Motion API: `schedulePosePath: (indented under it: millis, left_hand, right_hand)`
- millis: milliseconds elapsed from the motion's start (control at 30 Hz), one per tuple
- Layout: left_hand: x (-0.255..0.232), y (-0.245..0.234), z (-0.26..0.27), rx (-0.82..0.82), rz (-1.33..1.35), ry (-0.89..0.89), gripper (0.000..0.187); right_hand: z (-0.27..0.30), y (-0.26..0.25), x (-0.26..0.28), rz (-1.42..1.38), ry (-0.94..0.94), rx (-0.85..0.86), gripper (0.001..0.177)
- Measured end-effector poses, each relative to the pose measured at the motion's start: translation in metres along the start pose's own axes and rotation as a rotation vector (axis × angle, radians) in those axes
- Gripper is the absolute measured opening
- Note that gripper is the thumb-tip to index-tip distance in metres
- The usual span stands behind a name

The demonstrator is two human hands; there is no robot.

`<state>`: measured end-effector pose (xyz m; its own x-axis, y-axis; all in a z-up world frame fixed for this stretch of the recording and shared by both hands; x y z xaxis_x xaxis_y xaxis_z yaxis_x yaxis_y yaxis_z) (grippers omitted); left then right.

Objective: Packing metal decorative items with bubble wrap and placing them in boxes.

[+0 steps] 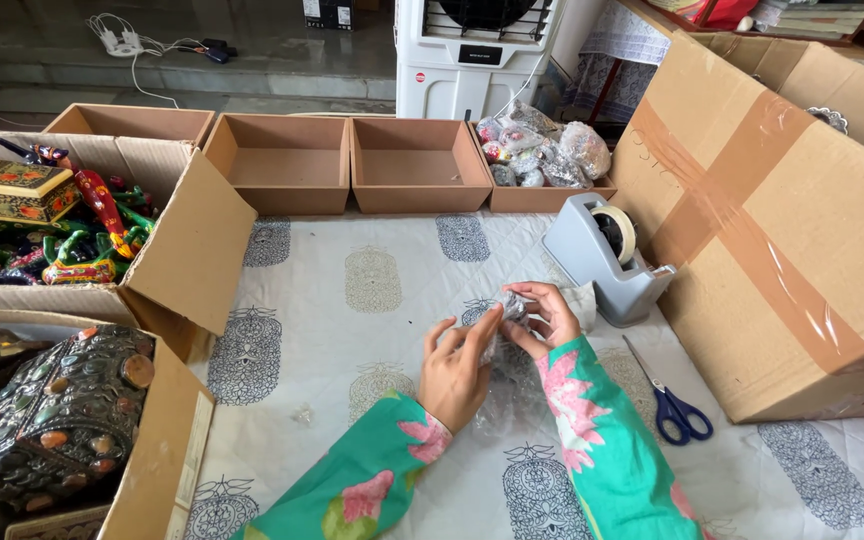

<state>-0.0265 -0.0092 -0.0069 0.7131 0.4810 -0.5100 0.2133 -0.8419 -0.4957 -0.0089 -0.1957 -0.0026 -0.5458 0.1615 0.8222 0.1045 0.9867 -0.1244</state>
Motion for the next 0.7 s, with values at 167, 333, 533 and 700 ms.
schedulePosePath:
  millis: [167, 333, 533, 700]
  left_hand:
    - [0.015, 0.022, 0.013, 0.067, -0.049, 0.052, 0.07]
    - [-0.002, 0.017, 0.012, 0.144, -0.018, 0.066, 0.092]
    - [-0.005, 0.016, 0.018, 0.217, 0.059, 0.098, 0.134]
    - [0.0, 0.015, 0.017, 0.283, 0.178, 0.069, 0.142]
  right_hand:
    - [-0.001, 0.0, 0.005, 0.065, 0.042, -0.08, 0.049]
    - [0.001, -0.007, -0.013, 0.057, 0.12, -0.026, 0.056]
    - [-0.001, -0.013, -0.021, 0.074, 0.026, 0.08, 0.078]
    - [-0.002, -0.015, -0.027, 0.08, 0.093, 0.044, 0.086]
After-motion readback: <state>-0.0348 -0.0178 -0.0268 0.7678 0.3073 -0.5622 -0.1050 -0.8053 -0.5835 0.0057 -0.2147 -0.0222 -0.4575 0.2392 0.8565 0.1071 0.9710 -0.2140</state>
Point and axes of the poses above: each hand's wrist, its own z-axis away from the middle knuckle, its own y-axis out of the palm, x = y × z, the point moved 2 cm from there along -z, towards the middle knuckle, and after that the axes turned 9 degrees about -y, right-handed, at the moved point
